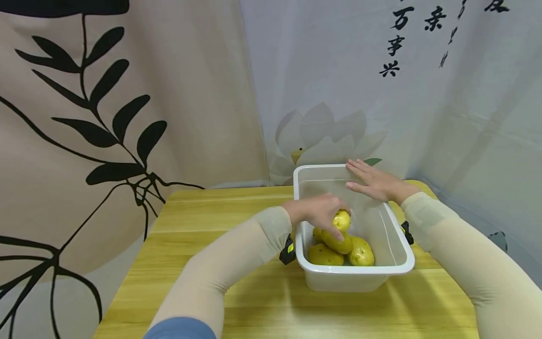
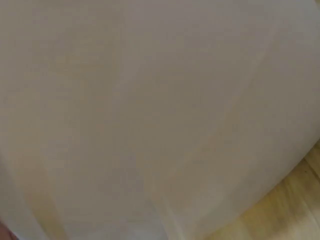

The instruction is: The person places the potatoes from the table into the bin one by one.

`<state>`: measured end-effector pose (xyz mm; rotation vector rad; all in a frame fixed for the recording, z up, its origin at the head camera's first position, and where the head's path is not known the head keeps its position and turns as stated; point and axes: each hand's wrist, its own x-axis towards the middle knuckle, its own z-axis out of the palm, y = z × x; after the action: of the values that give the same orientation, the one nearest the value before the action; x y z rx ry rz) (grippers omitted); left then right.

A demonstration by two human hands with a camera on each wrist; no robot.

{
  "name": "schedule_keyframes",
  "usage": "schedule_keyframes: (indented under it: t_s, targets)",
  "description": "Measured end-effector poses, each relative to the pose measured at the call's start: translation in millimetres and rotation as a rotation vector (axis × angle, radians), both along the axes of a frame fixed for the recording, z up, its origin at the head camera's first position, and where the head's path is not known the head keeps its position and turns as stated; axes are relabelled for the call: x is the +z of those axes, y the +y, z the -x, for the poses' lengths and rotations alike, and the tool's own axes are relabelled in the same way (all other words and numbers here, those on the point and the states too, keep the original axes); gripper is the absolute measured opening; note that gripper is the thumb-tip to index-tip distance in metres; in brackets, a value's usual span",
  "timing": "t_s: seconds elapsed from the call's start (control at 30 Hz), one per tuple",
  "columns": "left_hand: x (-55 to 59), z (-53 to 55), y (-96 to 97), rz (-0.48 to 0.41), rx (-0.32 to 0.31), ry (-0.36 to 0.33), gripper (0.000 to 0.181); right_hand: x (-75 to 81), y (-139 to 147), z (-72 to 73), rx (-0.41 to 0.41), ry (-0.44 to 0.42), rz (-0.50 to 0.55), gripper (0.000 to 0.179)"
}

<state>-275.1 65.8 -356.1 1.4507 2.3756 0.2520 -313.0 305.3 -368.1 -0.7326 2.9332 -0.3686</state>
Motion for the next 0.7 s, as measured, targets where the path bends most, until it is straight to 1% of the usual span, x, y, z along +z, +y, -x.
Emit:
schedule_keyframes:
  t_s: [0.1, 0.33, 0.57, 0.7]
  targets:
    - [-2.4, -0.7, -0.2, 0.007, -0.006, 0.009, 0.070, 0.1, 0.1, -0.9, 0.002, 0.003, 0.005, 0.073]
    - [-5.5, -2.3, 0.0, -0.012, -0.070, 0.017, 0.066, 0.9, -0.3, -2.1, 0.010, 0.009, 0.020, 0.073]
    - [-6.9, -3.6, -0.5, -0.007, -0.071, 0.002, 0.069, 1.2, -0.8, -1.9, 0.016, 0.011, 0.017, 0.073]
    - [-7.5, -4.2, 0.0, 0.000, -0.085, -0.007, 0.069, 1.0, -0.6, -1.6, 0.022, 0.005, 0.013, 0.074]
